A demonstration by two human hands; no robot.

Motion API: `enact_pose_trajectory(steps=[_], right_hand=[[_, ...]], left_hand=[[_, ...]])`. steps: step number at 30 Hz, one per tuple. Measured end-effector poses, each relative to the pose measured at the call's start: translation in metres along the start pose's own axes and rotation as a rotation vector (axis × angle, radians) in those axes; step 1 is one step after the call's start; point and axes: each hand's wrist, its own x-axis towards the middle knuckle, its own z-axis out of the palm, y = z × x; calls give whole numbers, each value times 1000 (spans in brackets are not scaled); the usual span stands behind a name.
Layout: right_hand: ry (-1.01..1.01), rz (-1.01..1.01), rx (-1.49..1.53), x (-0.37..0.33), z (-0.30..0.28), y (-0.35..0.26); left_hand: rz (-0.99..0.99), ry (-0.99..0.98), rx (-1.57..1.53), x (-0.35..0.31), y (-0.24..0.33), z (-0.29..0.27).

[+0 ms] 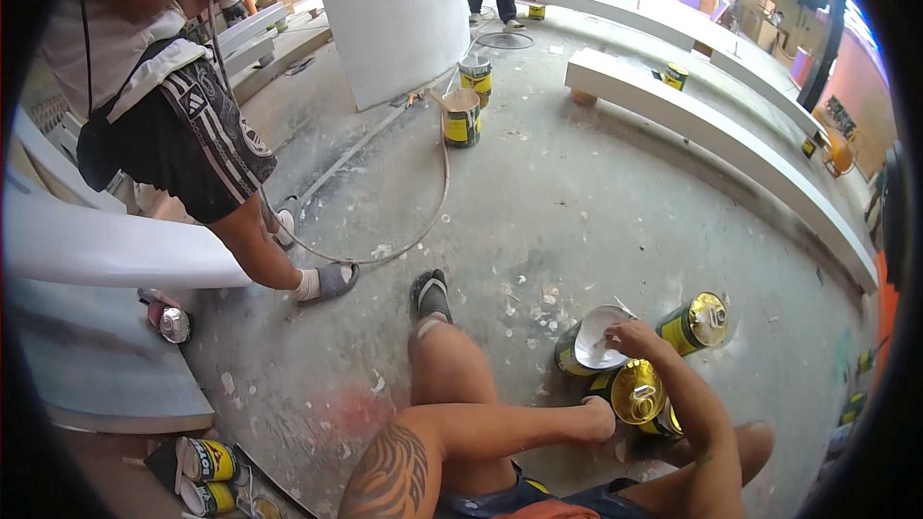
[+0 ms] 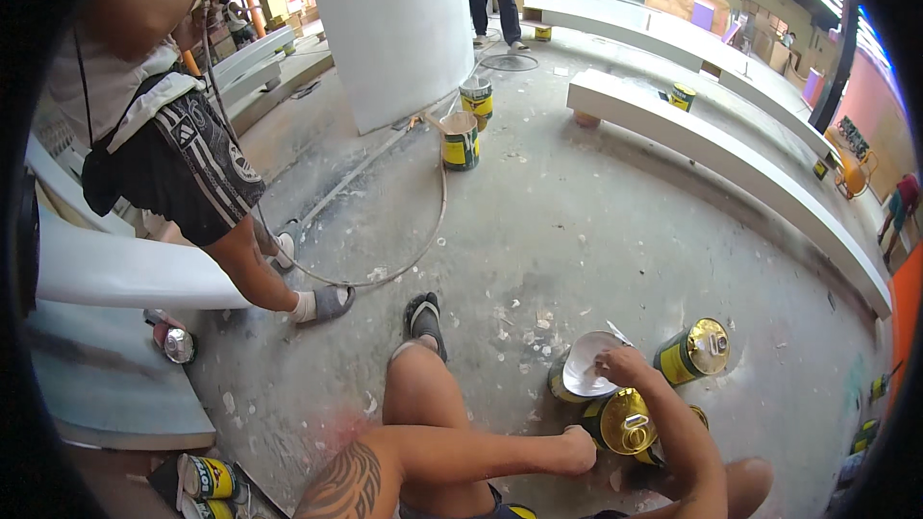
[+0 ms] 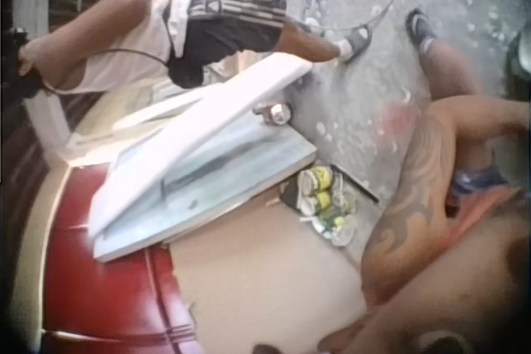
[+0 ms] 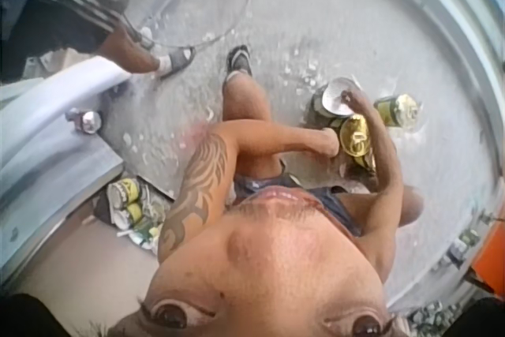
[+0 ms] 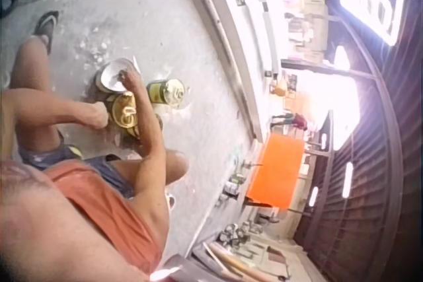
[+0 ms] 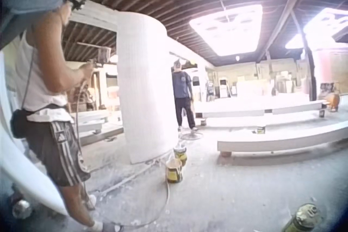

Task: The recorder stirs paint in cans and then sands a large white wooden furniture component in a workshop environment.

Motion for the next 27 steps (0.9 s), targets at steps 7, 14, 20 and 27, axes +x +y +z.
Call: enact_pose_trajectory(steps=[7,14,20,27], right_hand=[[126,219,-297,8,-17,-14],[56,24,-37,-4,-3,-17],[122,268,-329,1,-19,-11],[311,126,32,1,-9,-38]], left_hand=[[27,-34,26,6,-3,6],[-7,-69,26,-3,0,-2],[-12,-47,67,8,-5,10],[2,-3,74,-13,1,-1]])
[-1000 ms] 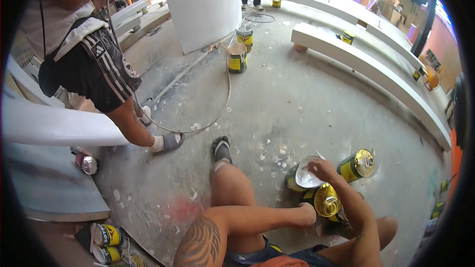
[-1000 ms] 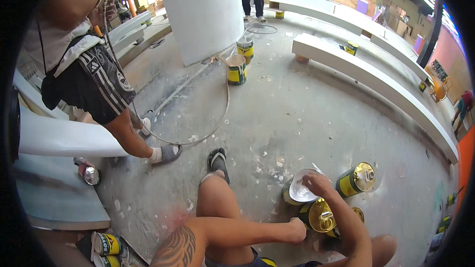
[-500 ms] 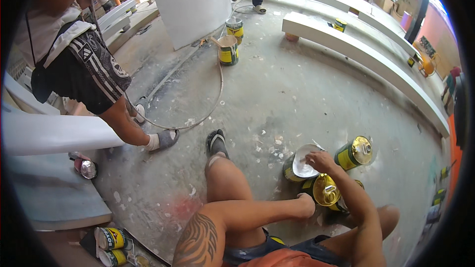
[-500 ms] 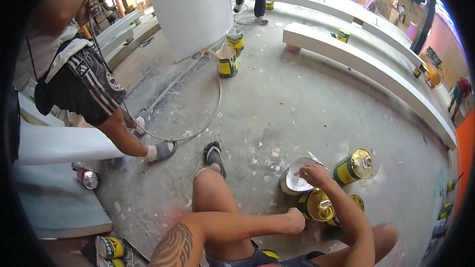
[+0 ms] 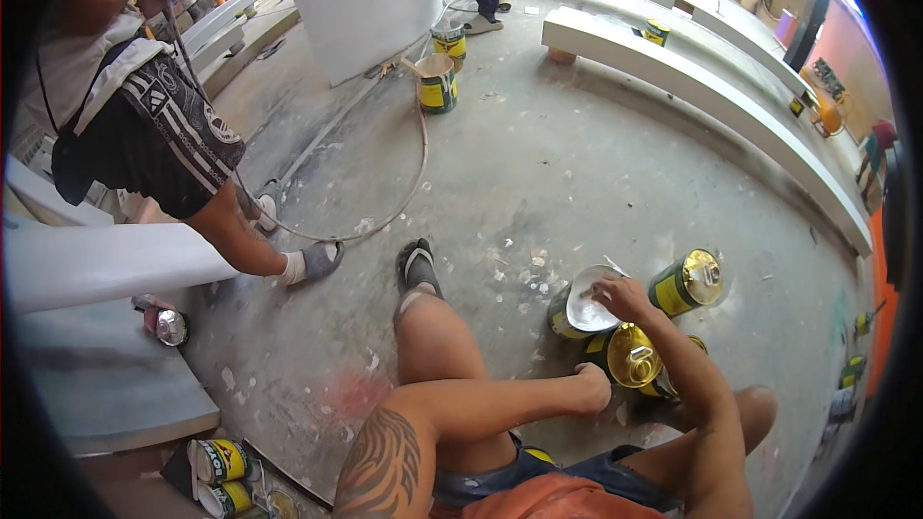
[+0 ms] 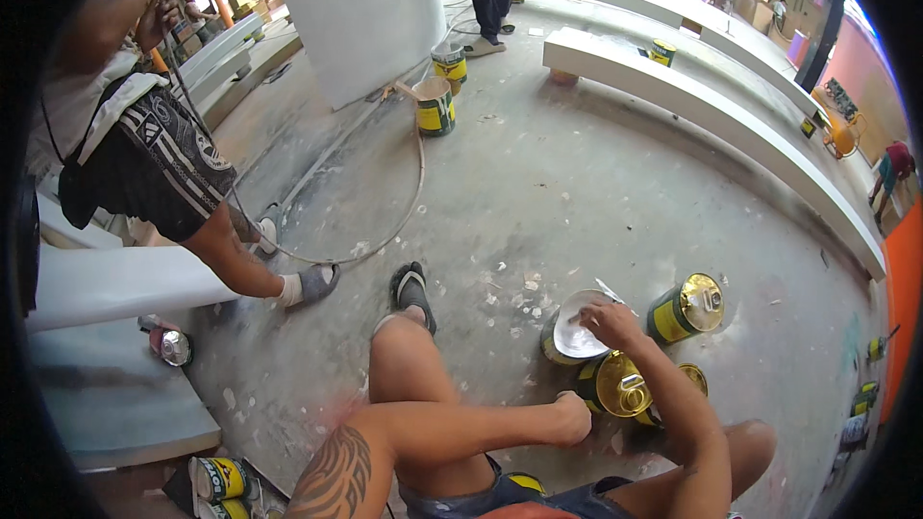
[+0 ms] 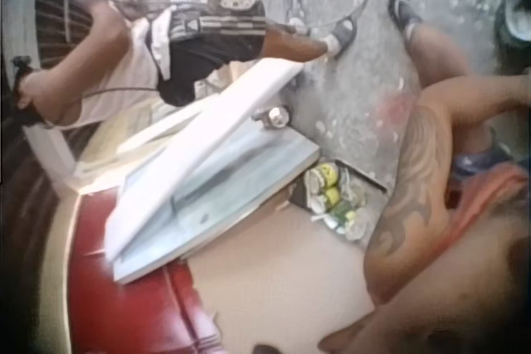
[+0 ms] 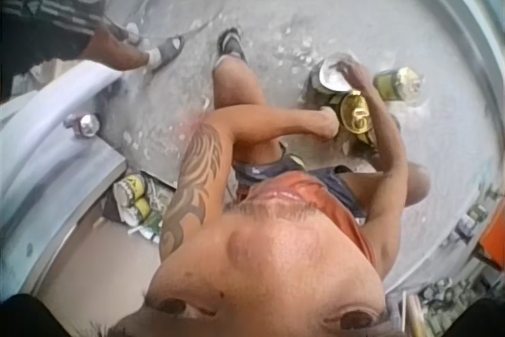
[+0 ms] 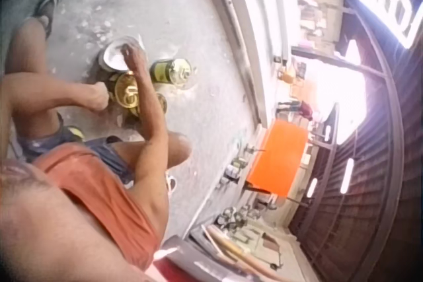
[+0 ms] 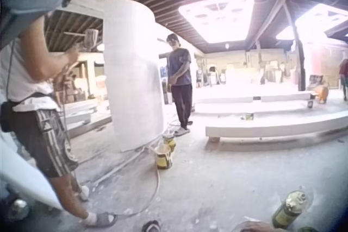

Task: The recorder stirs paint in cans and then sands a large white wooden furniture component in a workshop environment.

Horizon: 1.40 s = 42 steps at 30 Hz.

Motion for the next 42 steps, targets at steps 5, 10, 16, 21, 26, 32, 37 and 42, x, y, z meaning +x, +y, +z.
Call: enact_pose_trajectory(steps=[5,10,16,21,26,32,37,42], right_hand=[[-505,-167,-51,-1,-8,37],[-531,-279,-74,23,-21,45],[-416,-485,-16,57,-12,2],[-185,-466,-24,43,-2,15],[-23,-318,-48,39,-5,8],[3,-218,-289,26,-8,18],[-43,-209,-460,6,-12,37],[-309,-64,-384,-9,-21,40]], left_hand=[[12,-34,-42,9,0,4],[4,5,-62,25,-1,11],[9,-86,-31,15,-13,8],[49,-92,27,14,-3,1],[59,-52,-13,8,-3,3],[60,-63,-10,10,-3,3],[50,-40,-23,15,-2,6],[55,-57,-20,8,-5,1]])
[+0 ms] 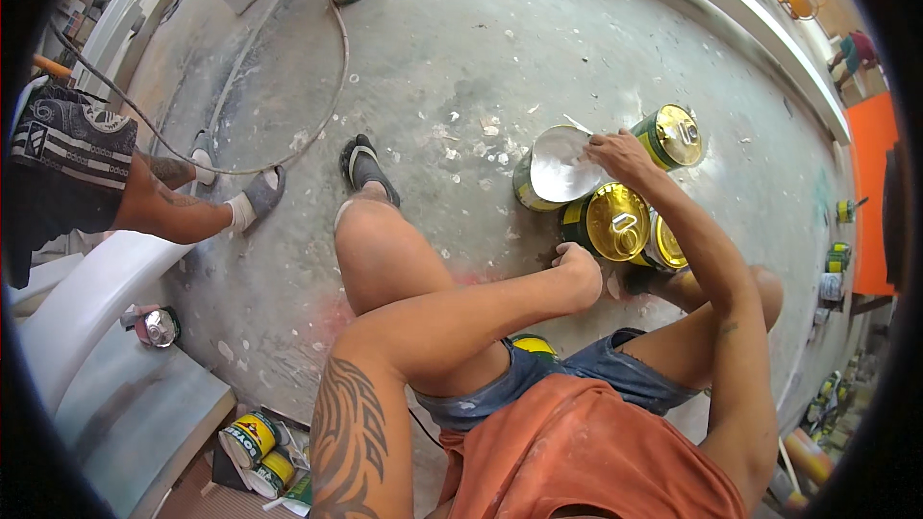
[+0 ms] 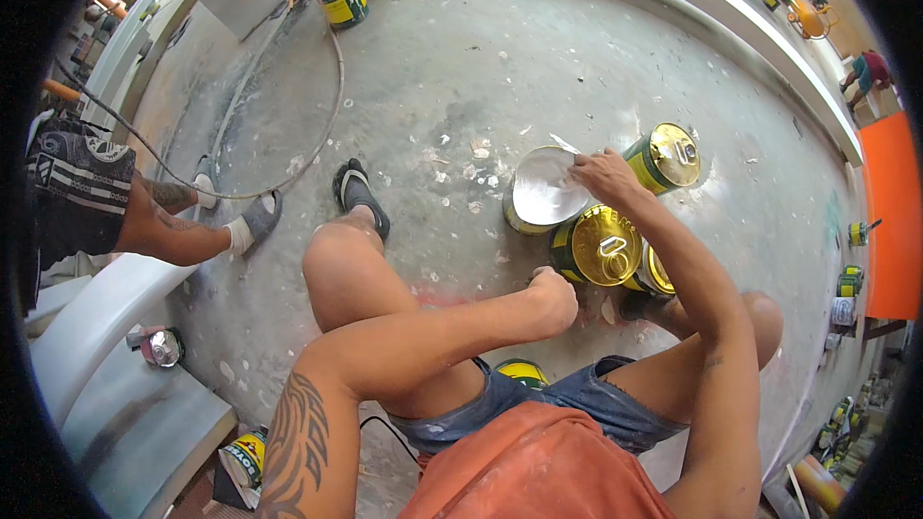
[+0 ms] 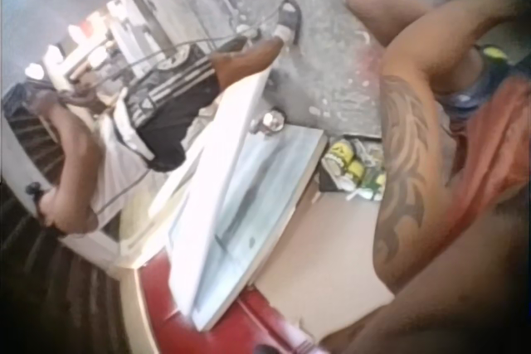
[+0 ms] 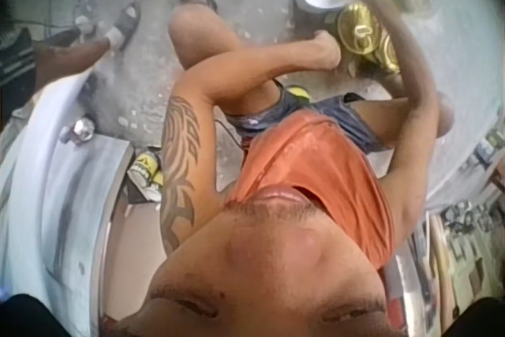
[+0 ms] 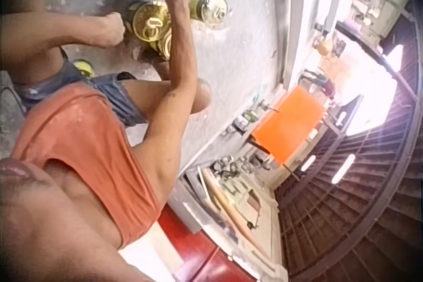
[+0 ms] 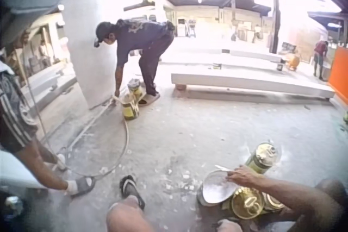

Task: The recorder stirs paint in cans and then sands a large white wooden furniture component in a workshop environment.

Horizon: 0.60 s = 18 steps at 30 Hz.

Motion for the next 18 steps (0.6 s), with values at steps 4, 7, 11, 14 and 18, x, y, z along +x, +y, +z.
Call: enact_pose_trajectory(steps=[4,7,11,14,18], right_hand=[[26,44,269,-6,7,-3],[-12,207,526,-2,12,-3],[161,509,840,-6,12,7],[218,615,917,-20,9,17],[206,714,1113,-41,-13,28]], left_hand=[[-4,-1,-19,1,0,-2],[-4,-1,-27,3,0,0],[-1,11,-16,0,1,-1],[-8,16,-9,1,1,1],[-20,19,-21,4,1,4]])
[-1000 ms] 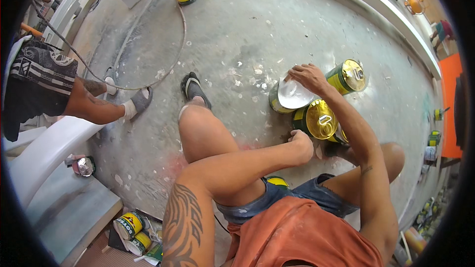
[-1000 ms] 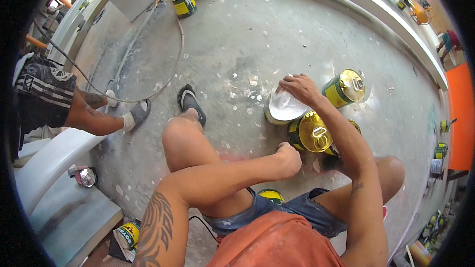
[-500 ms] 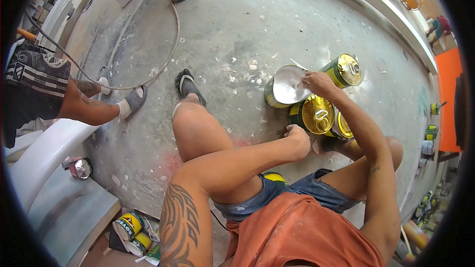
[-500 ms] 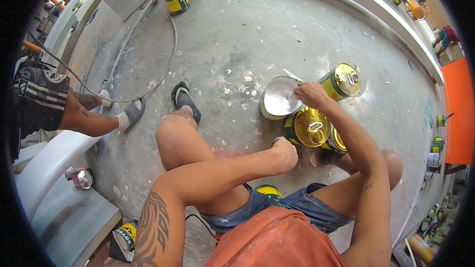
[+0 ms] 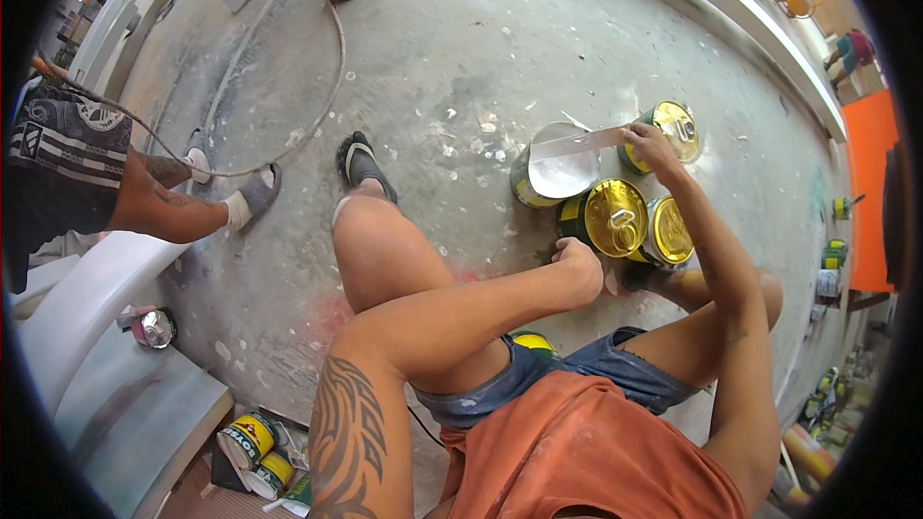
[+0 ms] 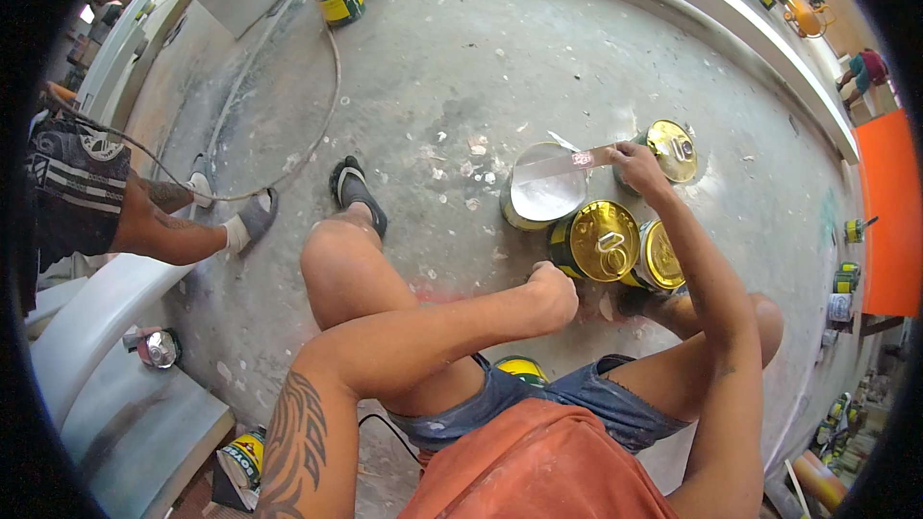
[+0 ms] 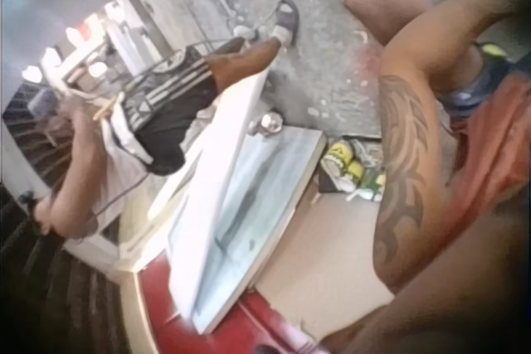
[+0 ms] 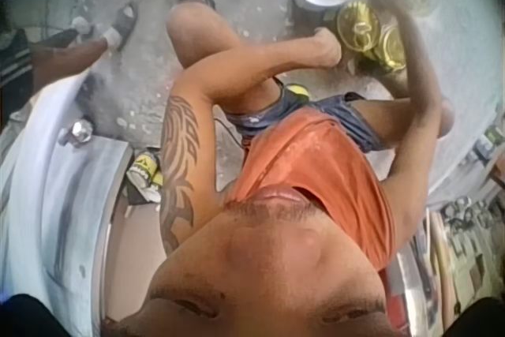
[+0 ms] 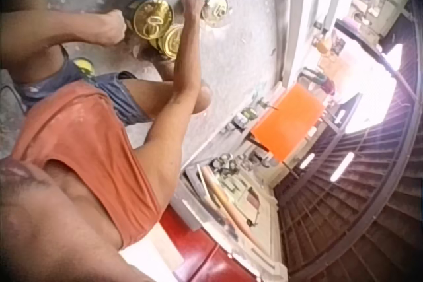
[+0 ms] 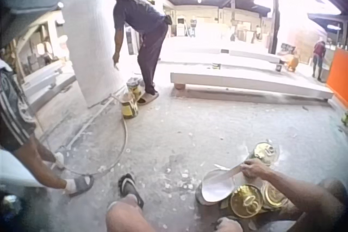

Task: The recorder stirs paint in cans and then sands a large white wooden furniture component in a workshop environment.

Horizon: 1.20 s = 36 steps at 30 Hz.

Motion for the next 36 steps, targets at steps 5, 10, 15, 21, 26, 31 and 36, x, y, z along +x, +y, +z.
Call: enact_pose_trajectory(steps=[5,10,15,21,26,31,36], right_hand=[[-35,-15,147,-16,-32,2],[-93,-35,208,-32,-64,-11],[-23,-60,254,-55,-91,-20],[-25,-72,320,-64,-101,-23],[-25,-88,396,-69,-108,-19],[-9,-79,429,-69,-113,-17],[-7,-99,443,-68,-116,-19]], left_hand=[[11,-17,31,3,0,1],[7,-6,12,-1,-1,2],[36,-16,78,-13,1,-9],[30,20,3,-17,-7,0],[31,7,-40,-13,-9,0],[46,21,-24,-12,-10,1],[24,-4,-69,-8,-11,1]])
